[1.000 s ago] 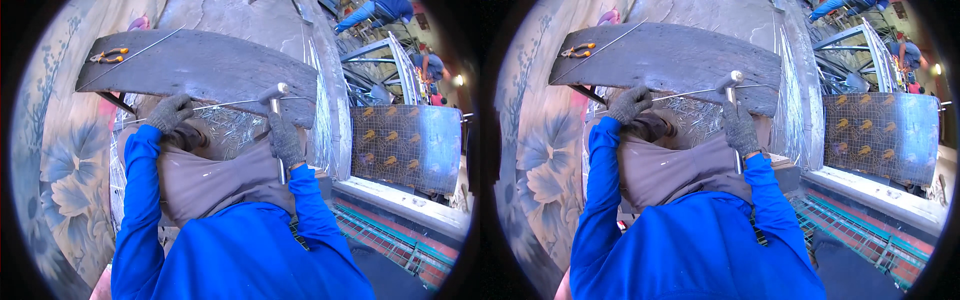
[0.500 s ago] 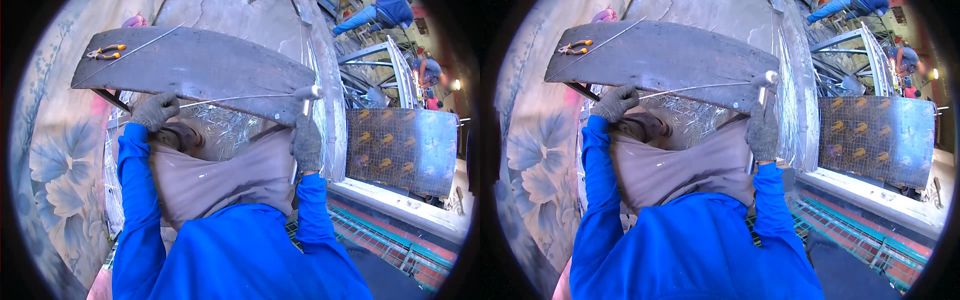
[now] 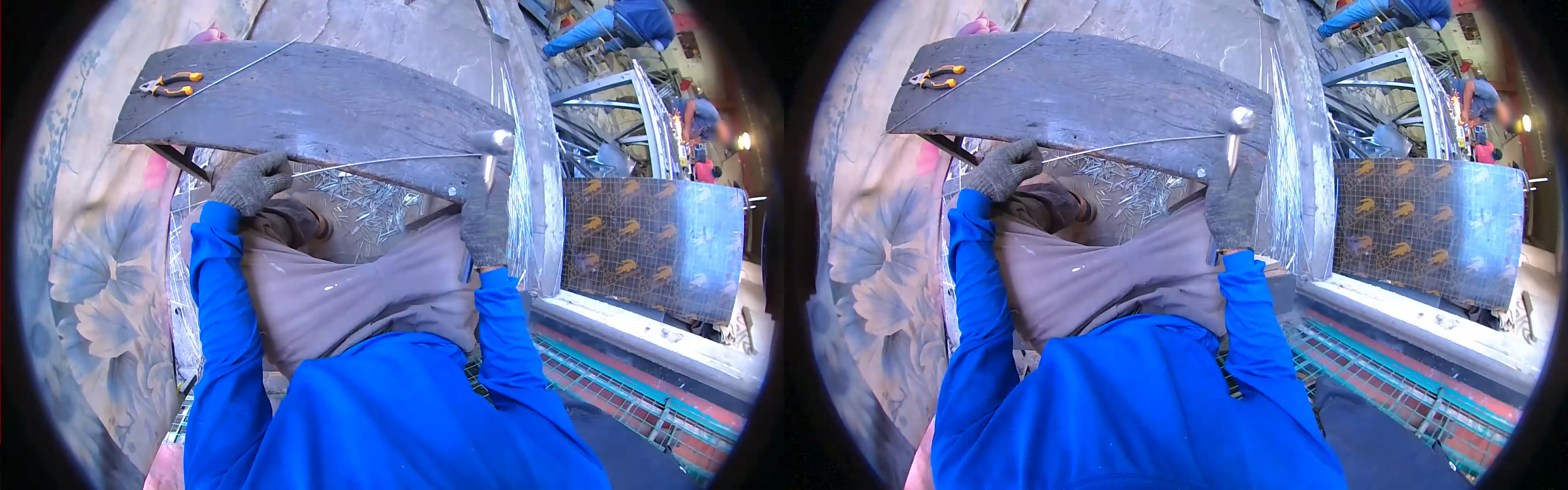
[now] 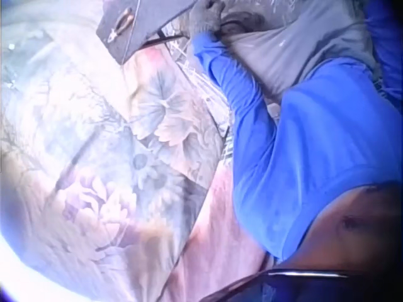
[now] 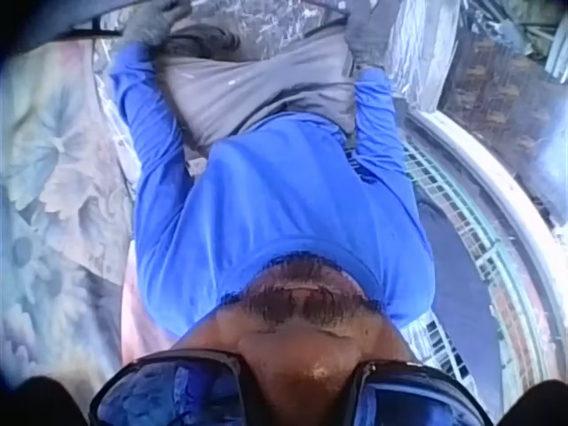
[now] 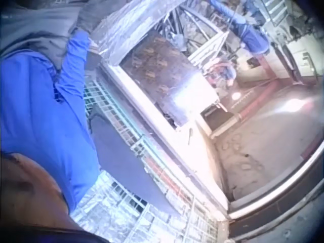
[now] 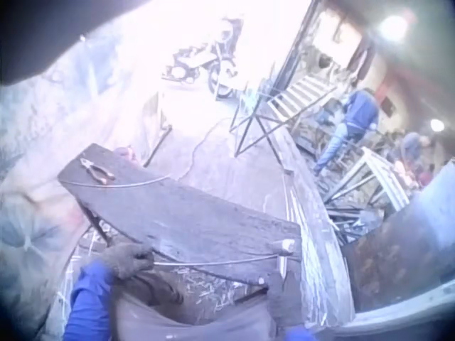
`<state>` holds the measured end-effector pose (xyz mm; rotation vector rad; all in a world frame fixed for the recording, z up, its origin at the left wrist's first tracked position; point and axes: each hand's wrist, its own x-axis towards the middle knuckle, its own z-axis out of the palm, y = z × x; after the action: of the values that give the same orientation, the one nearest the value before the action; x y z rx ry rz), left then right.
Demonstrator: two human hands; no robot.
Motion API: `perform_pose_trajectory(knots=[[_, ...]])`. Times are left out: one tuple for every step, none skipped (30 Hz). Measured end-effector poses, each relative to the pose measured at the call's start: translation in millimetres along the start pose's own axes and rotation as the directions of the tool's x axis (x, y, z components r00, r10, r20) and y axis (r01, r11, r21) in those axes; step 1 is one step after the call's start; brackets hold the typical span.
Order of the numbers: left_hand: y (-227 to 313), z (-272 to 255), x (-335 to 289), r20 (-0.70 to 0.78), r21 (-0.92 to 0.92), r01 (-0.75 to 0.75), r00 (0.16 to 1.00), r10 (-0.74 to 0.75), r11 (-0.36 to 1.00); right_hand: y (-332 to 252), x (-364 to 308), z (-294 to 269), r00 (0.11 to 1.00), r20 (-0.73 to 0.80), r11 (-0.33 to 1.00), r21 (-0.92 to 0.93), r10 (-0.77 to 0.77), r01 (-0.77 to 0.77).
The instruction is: The recorder is using a hammer and a wooden bench to straighten thin metal rods or wires.
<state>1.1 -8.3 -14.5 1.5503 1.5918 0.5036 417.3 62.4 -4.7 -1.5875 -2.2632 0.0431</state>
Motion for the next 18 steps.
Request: perform_pose_trajectory(knots=[[-3,1,1,0.002,-0.02,0.021,1.0,-0.021,1.0,6,-3,1,0.945,-0.01,0.902,-0.3,-0.327,0.309],[-4,2,2,0.004,-0.04,0.041,0.999,-0.041,0.998,15,-3,-2,0.944,-0.012,0.9,-0.306,-0.329,0.31],[-3,1,0,-0.002,-0.04,0.039,0.999,-0.039,0.998,11,3,-12,0.986,0.169,0.999,0.032,0.007,-0.013],[-2,-2,-1,0.001,-0.028,0.056,0.998,-0.056,0.998,9,7,-19,0.863,0.436,0.872,0.28,0.256,-0.4],[-1,-3,-1,0.004,-0.015,0.073,0.997,-0.073,0.997,17,4,-13,0.986,0.164,0.987,0.161,-0.03,0.004],[-1,-3,-1,0.003,-0.017,0.07,0.998,-0.07,0.997,20,-1,-12,0.986,0.162,0.987,0.159,-0.031,0.005],[-1,-2,-1,0.002,-0.031,0.083,0.997,-0.083,0.996,22,-7,-12,0.971,0.211,0.933,0.315,0.109,-0.173],[-1,-1,-1,0.002,-0.044,0.097,0.995,-0.097,0.994,25,-11,-12,0.931,0.281,0.824,0.451,0.234,-0.344],[-1,-2,-2,0.0,-0.045,0.101,0.995,-0.101,0.994,15,-7,-20,0.931,0.284,0.824,0.451,0.231,-0.342],[-1,-4,-4,0.016,-0.062,0.116,0.993,-0.115,0.991,-5,2,-35,0.803,0.443,0.696,0.424,0.398,-0.579],[0,-5,-5,0.035,-0.077,0.126,0.992,-0.124,0.989,-16,5,-43,0.619,0.583,0.523,0.351,0.526,-0.776],[1,-5,-3,0.039,-0.076,0.124,0.992,-0.122,0.989,-5,-1,-38,0.617,0.582,0.521,0.351,0.53,-0.778],[2,-6,-1,0.047,-0.059,0.125,0.991,-0.123,0.99,16,-10,-28,0.926,0.273,0.919,0.222,0.263,-0.326],[3,-6,2,0.056,-0.043,0.127,0.991,-0.124,0.991,28,-16,-22,0.98,0.053,0.975,-0.096,-0.194,0.198],[4,-6,2,0.059,-0.04,0.129,0.99,-0.127,0.991,24,-13,-20,0.98,0.055,0.976,-0.093,-0.19,0.195],[7,-7,0,0.053,-0.041,0.131,0.99,-0.129,0.99,14,-4,-19,0.977,-0.127,0.985,-0.001,-0.169,0.17],[8,-7,0,0.047,-0.043,0.132,0.99,-0.13,0.99,6,3,-18,0.945,-0.303,0.983,0.092,-0.126,0.161],[3,-6,0,0.048,-0.042,0.133,0.99,-0.131,0.99,-2,8,-18,0.945,-0.303,0.983,0.093,-0.125,0.16]])
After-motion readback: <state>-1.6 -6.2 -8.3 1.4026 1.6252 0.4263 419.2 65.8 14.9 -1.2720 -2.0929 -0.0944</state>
